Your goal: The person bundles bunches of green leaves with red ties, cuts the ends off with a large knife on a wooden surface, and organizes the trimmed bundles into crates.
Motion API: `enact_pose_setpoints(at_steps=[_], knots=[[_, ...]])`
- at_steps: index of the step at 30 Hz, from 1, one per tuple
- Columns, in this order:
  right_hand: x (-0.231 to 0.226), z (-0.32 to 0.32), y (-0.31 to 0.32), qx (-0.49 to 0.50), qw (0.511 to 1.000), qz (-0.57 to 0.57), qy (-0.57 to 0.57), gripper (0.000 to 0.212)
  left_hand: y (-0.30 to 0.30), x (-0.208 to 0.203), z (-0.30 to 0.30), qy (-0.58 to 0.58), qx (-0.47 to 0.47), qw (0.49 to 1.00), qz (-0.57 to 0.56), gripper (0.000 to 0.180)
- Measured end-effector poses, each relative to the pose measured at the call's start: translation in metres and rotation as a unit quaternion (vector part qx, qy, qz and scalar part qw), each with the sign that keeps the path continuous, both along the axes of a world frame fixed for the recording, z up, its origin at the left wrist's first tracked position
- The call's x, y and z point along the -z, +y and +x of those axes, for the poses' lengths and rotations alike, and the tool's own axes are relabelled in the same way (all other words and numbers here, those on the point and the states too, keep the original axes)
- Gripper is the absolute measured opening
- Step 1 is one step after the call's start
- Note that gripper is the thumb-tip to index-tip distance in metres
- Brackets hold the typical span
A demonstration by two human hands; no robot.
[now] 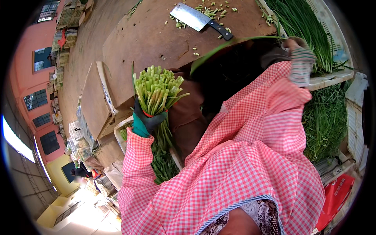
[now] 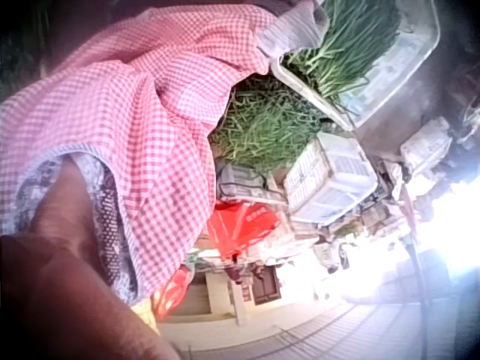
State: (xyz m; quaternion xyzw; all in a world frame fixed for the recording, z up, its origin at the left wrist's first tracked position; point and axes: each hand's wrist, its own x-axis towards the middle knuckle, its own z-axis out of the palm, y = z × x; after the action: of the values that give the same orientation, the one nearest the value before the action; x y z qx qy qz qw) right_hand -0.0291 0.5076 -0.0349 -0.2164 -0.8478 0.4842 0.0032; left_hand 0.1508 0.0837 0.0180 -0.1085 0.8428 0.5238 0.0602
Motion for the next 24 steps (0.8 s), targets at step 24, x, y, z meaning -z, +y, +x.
enact_pose_setpoints(at_steps=[24], knots=[[-0.033,0.064,-0.218,-0.587,0.782,0.043,0.203,0.017,0.023,-0.009,-0.005,0.034,0.015,0.993,-0.108,0.065]])
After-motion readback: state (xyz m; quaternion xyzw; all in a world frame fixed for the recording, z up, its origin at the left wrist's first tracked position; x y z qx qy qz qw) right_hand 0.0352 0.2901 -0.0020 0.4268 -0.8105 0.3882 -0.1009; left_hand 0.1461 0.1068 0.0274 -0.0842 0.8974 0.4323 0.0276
